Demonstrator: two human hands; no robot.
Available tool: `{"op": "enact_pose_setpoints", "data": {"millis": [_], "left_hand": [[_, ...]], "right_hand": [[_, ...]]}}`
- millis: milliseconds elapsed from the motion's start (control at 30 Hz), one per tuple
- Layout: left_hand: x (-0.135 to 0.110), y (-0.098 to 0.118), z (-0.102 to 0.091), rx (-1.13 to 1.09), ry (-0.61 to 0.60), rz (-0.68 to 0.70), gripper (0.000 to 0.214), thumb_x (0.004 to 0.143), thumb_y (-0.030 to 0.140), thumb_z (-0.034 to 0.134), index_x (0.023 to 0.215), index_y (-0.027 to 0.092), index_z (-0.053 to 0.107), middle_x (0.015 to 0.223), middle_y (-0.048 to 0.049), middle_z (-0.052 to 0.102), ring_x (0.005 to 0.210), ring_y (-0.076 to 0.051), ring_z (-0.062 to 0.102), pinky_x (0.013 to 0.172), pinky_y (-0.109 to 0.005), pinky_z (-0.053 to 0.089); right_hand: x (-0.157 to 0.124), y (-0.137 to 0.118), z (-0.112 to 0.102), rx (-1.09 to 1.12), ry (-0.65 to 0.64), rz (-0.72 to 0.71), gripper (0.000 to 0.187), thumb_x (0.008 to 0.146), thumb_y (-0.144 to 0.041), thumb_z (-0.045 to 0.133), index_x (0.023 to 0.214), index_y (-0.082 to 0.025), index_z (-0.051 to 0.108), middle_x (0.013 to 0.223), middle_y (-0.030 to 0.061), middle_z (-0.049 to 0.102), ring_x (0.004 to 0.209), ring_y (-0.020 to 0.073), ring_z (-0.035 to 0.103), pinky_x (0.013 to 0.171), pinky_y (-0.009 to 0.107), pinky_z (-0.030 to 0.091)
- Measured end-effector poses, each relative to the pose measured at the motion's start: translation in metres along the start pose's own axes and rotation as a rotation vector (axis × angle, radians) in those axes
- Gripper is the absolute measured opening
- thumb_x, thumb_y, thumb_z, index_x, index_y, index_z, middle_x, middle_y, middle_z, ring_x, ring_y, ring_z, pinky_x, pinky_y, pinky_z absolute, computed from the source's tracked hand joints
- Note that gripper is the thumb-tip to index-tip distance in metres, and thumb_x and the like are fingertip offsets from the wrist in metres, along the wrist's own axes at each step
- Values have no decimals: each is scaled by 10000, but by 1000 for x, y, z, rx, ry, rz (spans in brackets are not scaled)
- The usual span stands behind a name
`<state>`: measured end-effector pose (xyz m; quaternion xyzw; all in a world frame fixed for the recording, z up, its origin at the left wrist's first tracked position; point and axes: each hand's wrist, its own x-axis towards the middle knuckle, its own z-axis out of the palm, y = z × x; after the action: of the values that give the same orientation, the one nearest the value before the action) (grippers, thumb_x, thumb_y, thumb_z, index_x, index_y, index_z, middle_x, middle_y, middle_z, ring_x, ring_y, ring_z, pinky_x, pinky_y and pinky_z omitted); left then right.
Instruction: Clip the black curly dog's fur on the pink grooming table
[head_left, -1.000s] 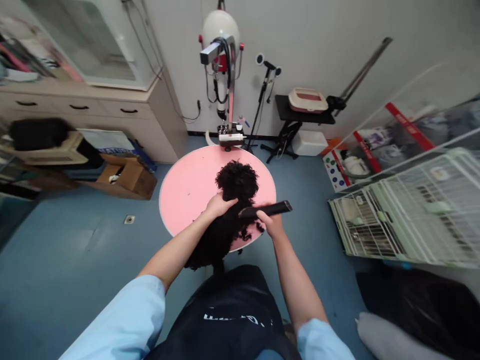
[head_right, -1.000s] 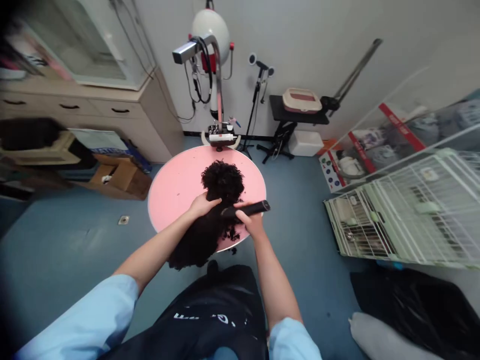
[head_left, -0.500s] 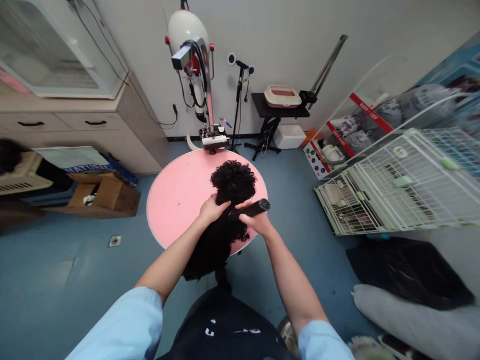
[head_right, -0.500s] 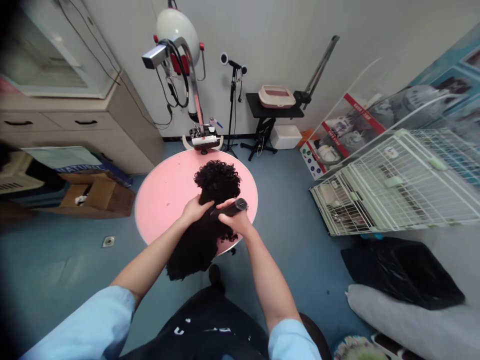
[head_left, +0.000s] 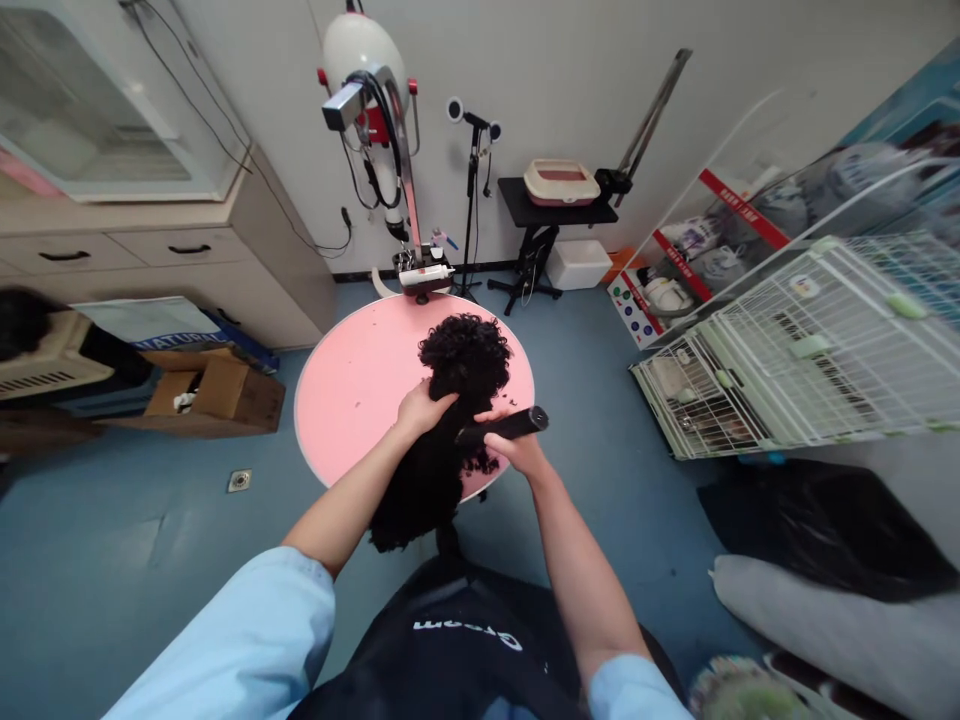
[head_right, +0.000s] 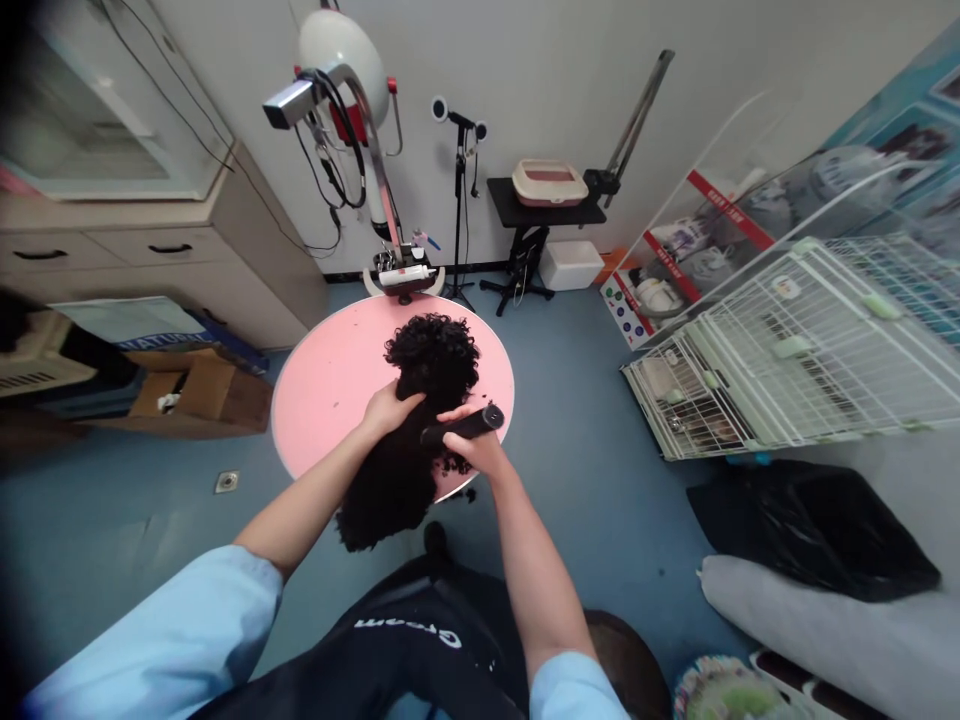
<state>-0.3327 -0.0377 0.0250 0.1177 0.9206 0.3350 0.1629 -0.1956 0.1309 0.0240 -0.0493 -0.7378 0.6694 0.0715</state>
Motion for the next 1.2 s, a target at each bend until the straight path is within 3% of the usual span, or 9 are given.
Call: {"op": "enact_pose_setpoints", "data": {"millis": [167,267,400,500,600,700,867,1033,1200], "left_hand": [[2,6,-7,58,31,25,534,805,558,626,1220,223,626,1156,-100,716,1062,-307,674,883,-357,524],[-13,3,-12,82,97,53,596,835,528,601,1329,200,547,1259,-119,662,1154,-297,629,960,-365,500],[-56,-14,-4,206,205,37,861,832,565,585,1488,71,329,1500,-228,421,1394,-357,397,1131,-449,357],[-70,-30,9,232,211,-5,939,842,601,551,1521,33,239,1575,-250,275,1464,-372,260,1177,-490,270],[-53,-46,12,167,205,-5,930,820,597,582,1524,81,262,1564,-208,331,1440,-348,323,1166,-469,299],[-27,-56,5,77,156,59,922,761,590,652,1504,145,337,1513,-161,437,1381,-324,429,1137,-431,354],[-8,-46,2,17,235,74,789,736,654,640,1384,220,518,1391,-98,586,1267,-306,555,1070,-374,426],[-9,-33,14,54,334,-12,641,756,722,557,1204,273,653,1156,-31,722,1064,-272,668,920,-321,506],[-13,-22,19,140,499,-115,700,742,724,576,1267,263,632,1227,-34,700,1127,-277,644,960,-306,488]], "right_hand": [[-8,23,14,18,-107,69,308,627,-152,678,926,-224,663,1052,47,739,1019,220,687,962,406,517],[-19,23,3,25,-79,47,290,668,-210,696,953,-227,645,1116,54,727,1070,228,672,995,436,498],[-11,10,-10,54,30,-14,248,720,-267,704,955,-242,627,1103,46,730,1075,252,668,1011,489,483],[10,10,7,28,7,-27,264,691,-252,707,941,-243,624,1078,43,730,1056,247,674,1011,484,485],[24,18,29,-28,-105,-21,256,674,-227,694,922,-237,631,1053,44,727,1029,227,679,1006,461,488],[31,19,28,-66,-233,-45,246,655,-216,712,885,-238,627,1044,40,730,1016,223,682,991,452,498],[59,16,-2,66,-103,-174,236,768,-253,686,960,-250,550,1025,31,731,970,214,690,950,467,522],[78,48,-8,23,-374,-359,390,746,-263,766,1059,-266,534,1107,40,694,1001,211,674,919,416,546],[84,61,-24,-73,-669,-538,362,743,-245,760,1060,-249,585,1070,46,699,954,210,675,875,401,558]]}}
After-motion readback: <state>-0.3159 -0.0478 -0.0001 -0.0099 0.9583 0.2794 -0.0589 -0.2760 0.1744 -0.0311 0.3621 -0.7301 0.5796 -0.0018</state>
